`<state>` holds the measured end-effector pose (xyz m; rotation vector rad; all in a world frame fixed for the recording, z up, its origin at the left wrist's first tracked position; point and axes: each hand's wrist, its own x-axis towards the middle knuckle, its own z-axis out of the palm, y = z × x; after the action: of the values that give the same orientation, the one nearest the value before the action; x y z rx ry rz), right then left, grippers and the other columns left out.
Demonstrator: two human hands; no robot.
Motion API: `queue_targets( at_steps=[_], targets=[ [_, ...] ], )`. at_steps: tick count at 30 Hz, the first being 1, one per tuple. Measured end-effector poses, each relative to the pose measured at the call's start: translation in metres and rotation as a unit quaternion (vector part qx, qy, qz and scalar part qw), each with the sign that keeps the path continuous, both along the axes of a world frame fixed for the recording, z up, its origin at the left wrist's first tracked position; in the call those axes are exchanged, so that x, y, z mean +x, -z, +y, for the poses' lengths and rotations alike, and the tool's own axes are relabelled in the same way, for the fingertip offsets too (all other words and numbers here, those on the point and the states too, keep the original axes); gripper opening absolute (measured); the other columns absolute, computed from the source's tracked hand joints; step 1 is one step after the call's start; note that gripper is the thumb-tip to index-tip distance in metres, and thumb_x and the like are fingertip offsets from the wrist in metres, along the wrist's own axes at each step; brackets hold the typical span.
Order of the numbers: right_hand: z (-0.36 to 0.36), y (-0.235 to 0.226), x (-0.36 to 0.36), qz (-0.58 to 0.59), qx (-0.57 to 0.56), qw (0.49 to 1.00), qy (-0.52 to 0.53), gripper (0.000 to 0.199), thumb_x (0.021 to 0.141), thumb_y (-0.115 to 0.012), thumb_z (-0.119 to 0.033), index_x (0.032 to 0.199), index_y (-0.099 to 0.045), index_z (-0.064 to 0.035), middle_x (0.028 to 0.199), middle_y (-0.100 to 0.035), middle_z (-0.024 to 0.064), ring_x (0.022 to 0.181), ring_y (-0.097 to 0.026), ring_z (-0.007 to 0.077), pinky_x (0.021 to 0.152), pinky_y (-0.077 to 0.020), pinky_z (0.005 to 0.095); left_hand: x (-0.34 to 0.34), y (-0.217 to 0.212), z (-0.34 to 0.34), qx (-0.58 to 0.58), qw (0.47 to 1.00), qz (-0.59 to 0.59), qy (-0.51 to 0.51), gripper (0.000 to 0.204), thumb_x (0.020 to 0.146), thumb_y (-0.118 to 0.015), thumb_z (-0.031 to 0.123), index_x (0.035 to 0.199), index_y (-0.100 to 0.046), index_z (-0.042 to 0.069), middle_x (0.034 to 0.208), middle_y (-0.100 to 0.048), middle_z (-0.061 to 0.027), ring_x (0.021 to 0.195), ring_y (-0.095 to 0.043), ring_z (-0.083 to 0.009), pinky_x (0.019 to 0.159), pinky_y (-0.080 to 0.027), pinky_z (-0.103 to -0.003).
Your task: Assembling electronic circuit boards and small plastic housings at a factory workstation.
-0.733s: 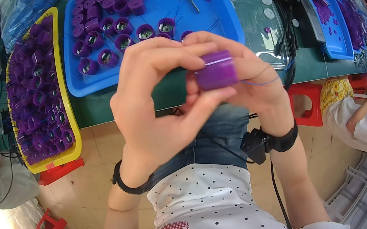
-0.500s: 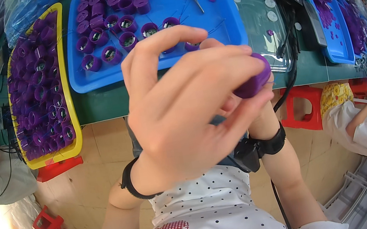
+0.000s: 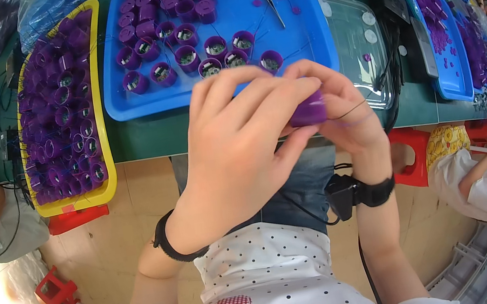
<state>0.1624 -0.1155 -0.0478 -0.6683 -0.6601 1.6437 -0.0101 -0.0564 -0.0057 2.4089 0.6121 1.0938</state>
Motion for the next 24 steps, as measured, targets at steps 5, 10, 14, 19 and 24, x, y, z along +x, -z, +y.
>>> queue_targets(
  at_steps=[5, 10, 14, 19, 24],
  targets=[
    [-0.009, -0.041, -0.007, -0.279, -0.061, 0.958, 0.034, 0.03, 0.087, -0.058, -0.004, 0.117, -0.053, 0.0008, 0.105, -0.061, 0.0105, 0.091, -0.061, 0.0144, 0.082, -0.0483, 0.0263, -0.009, 0.004, 0.008, -0.013, 0.996, 0.09, 0.01, 0.042, 0.063, -0.073, 0.006, 0.103, -0.065, 0.011, 0.096, -0.062, -0.0042, 0.09, -0.056, -0.0237, 0.079, -0.04, -0.035],
    [-0.006, -0.049, 0.015, -0.341, -0.058, 0.927, 0.147, 0.027, 0.089, -0.058, -0.011, 0.113, -0.057, 0.002, 0.097, -0.066, 0.0121, 0.086, -0.062, 0.0147, 0.079, -0.0488, 0.0266, -0.035, -0.003, 0.049, -0.004, 0.985, 0.142, -0.1, 0.032, 0.065, -0.072, 0.005, 0.095, -0.064, 0.009, 0.089, -0.064, -0.0035, 0.086, -0.056, -0.0215, 0.08, -0.039, -0.032],
    [-0.005, -0.036, 0.033, -0.361, -0.061, 0.909, 0.2, 0.024, 0.09, -0.055, -0.014, 0.108, -0.059, 0.0014, 0.096, -0.066, 0.0127, 0.083, -0.063, 0.0155, 0.077, -0.0489, 0.0264, -0.045, 0.004, 0.064, -0.006, 0.954, 0.267, -0.135, 0.032, 0.064, -0.074, 0.007, 0.094, -0.065, 0.011, 0.088, -0.064, -0.0037, 0.085, -0.056, -0.0226, 0.078, -0.04, -0.033],
    [-0.004, -0.021, 0.053, -0.383, -0.058, 0.891, 0.238, 0.023, 0.09, -0.054, -0.013, 0.107, -0.059, 0.0013, 0.095, -0.066, 0.0121, 0.083, -0.063, 0.0148, 0.076, -0.0489, 0.0257, -0.037, -0.004, 0.075, 0.021, 0.956, 0.264, -0.125, 0.033, 0.063, -0.075, 0.009, 0.095, -0.066, 0.01, 0.09, -0.066, -0.0056, 0.086, -0.056, -0.0252, 0.079, -0.043, -0.035],
    [-0.002, -0.009, 0.101, -0.473, -0.068, 0.825, 0.302, 0.023, 0.089, -0.056, -0.013, 0.107, -0.059, 0.0011, 0.091, -0.066, 0.0108, 0.08, -0.062, 0.0135, 0.073, -0.048, 0.0236, -0.013, -0.04, 0.098, 0.015, 0.964, 0.261, -0.055, 0.03, 0.067, -0.074, 0.012, 0.094, -0.065, 0.004, 0.092, -0.067, -0.0091, 0.084, -0.059, -0.0272, 0.076, -0.047, -0.036]
  ],
)
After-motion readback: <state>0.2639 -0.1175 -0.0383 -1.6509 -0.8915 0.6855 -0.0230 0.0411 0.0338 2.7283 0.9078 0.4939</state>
